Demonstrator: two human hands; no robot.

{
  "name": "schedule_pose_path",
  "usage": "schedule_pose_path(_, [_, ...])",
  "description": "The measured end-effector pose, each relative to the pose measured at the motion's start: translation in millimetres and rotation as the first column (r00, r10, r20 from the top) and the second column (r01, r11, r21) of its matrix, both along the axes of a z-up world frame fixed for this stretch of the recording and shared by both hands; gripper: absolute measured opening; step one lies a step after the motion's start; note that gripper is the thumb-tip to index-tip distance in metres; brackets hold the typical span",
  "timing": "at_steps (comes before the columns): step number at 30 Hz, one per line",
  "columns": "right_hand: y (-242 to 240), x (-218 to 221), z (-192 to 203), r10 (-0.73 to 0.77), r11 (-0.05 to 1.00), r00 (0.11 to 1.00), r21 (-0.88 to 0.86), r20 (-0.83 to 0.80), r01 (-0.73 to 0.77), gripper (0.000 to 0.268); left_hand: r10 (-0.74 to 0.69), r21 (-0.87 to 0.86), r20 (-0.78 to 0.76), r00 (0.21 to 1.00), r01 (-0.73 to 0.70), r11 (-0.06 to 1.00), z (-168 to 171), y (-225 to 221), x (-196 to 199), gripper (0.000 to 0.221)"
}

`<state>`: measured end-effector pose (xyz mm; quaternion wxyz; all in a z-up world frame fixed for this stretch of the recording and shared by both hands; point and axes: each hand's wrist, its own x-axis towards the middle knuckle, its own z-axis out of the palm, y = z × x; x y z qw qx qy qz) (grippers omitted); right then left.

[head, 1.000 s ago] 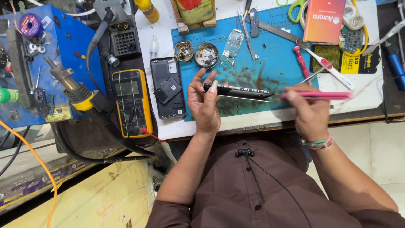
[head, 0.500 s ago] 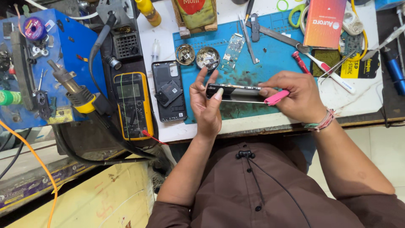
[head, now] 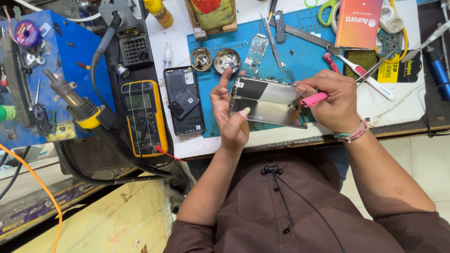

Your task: The person disassembles a smartphone using a pink plastic pry tool to separate the screen from the frame. They then use tweezers to remove small internal components and a cloth to wipe the device's interior surfaces.

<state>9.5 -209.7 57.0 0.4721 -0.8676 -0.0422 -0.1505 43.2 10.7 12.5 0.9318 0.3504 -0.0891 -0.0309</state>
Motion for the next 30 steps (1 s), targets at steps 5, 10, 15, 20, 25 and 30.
schedule_pose_path(5, [-1.5,-2.5,-6.2,-0.012,0.999,1.000,0.044,0.009,0.011,0.006,-0.004,-0.056,-0.057,0.998,0.000,0.998,4.8,-4.6,0.5,0.075])
schedule_pose_path(10, [-3.0,-4.1,-9.0,-0.033,0.990,0.998,0.138,-0.047,0.039,0.005,-0.076,-0.168,-0.103,0.992,0.058,0.984,11.4,-2.6,4.2,0.085])
schedule_pose_path(15, [-6.5,-4.3,-7.5,-0.020,0.975,0.997,0.221,-0.080,0.037,0.009,-0.107,-0.195,-0.104,0.989,0.086,0.977,15.5,-2.6,9.2,0.091])
schedule_pose_path(20, [-6.5,-3.3,-9.7,-0.016,0.960,0.998,0.278,-0.068,0.035,0.013,-0.137,-0.260,-0.091,0.986,0.110,0.959,15.9,-2.6,15.0,0.092])
schedule_pose_path(25, [0.1,-2.6,10.7,-0.028,0.997,0.997,0.070,-0.075,0.033,0.012,-0.094,-0.253,-0.114,0.989,0.062,0.966,17.4,-3.8,17.5,0.086])
schedule_pose_path(30, [16.8,4.4,50.6,0.077,0.940,0.994,-0.339,0.084,-0.044,0.019,0.041,-0.060,-0.068,0.997,-0.045,0.997,21.1,-18.6,14.7,0.079])
